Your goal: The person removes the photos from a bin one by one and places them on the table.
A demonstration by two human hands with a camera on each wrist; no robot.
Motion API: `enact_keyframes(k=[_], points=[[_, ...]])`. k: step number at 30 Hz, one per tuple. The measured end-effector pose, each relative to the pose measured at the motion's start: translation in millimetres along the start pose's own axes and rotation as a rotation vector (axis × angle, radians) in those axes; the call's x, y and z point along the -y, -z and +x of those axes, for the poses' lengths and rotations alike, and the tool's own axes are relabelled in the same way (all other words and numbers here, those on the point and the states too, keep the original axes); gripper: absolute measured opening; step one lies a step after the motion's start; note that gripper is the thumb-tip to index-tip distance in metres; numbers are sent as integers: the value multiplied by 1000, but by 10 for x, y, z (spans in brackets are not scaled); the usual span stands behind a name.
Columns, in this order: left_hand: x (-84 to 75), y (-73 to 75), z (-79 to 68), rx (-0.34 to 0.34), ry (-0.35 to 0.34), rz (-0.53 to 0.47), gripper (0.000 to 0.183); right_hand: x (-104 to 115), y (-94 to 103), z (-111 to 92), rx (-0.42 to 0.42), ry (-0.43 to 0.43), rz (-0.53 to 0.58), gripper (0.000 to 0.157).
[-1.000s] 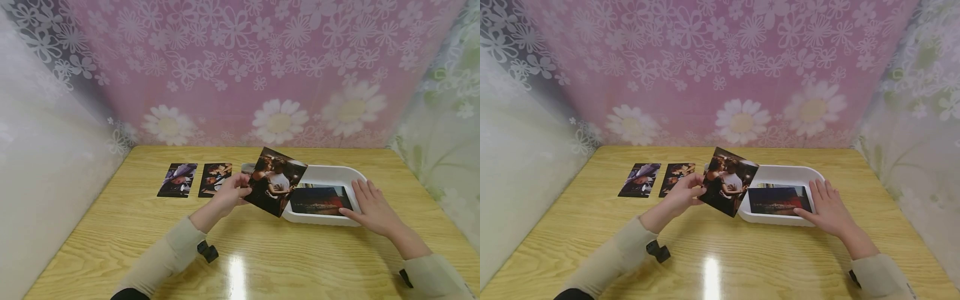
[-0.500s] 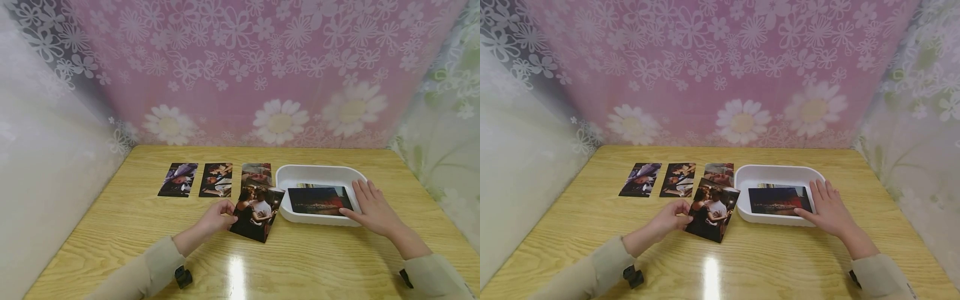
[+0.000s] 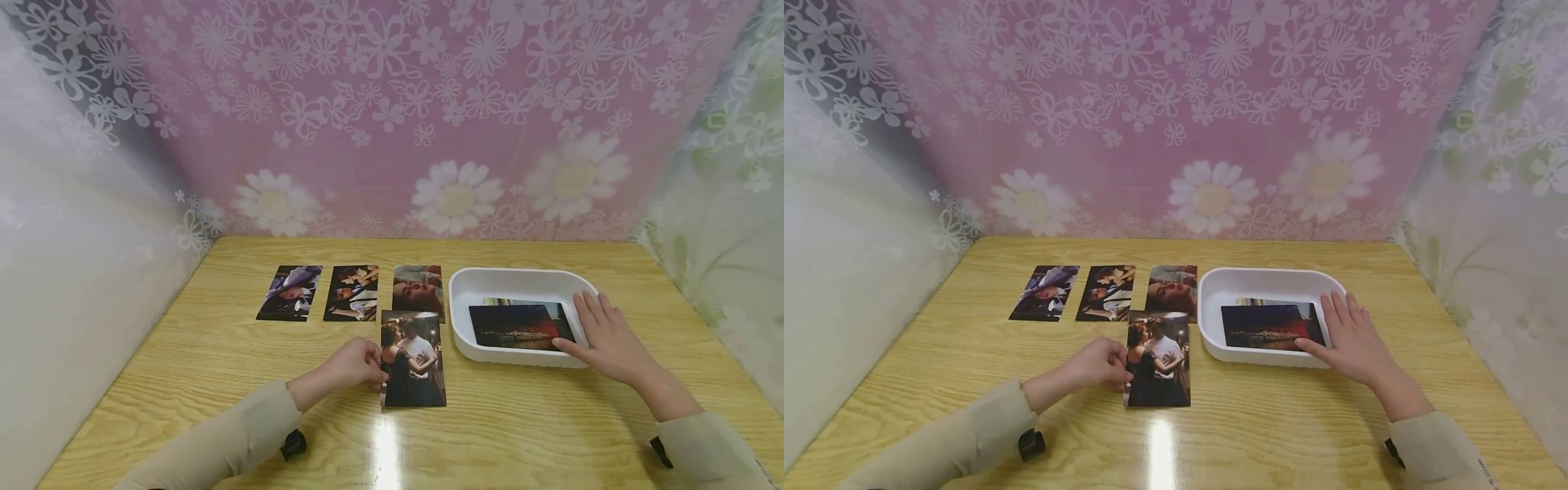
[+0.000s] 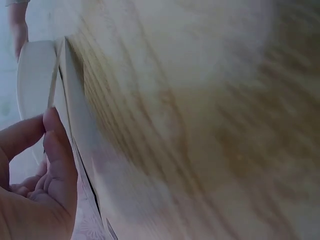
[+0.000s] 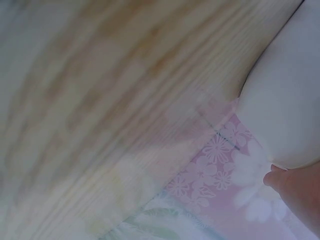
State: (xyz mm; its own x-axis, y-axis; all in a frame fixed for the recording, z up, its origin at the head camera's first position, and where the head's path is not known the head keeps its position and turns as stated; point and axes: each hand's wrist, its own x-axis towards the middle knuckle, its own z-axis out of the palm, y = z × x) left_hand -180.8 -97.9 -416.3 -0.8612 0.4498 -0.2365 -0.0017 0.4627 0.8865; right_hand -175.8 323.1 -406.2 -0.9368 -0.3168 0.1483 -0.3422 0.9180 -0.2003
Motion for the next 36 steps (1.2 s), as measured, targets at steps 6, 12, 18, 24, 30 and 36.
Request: enact_keyframes(k=[6,12,18,24,30,36], points=[[3,-29,36,69,77,-21,14,2,-6,2,5,-4,-2,90],[10,-62,79,60,75,59,22,-1,-12,-3,6,-7,0,91],[-19,-78,84,41,61,204,26,-3,-25,-13,-1,-4,-1,91],[-26,-78,93,26,37,312,32,-5,-30,-14,-3,-4,0,91],[-11,-93,114,39,24,401,36,-2,-29,-14,-3,-5,1,91],[-10,-91,111,56,22,420,34,1,-24,-16,-3,-5,4,92]])
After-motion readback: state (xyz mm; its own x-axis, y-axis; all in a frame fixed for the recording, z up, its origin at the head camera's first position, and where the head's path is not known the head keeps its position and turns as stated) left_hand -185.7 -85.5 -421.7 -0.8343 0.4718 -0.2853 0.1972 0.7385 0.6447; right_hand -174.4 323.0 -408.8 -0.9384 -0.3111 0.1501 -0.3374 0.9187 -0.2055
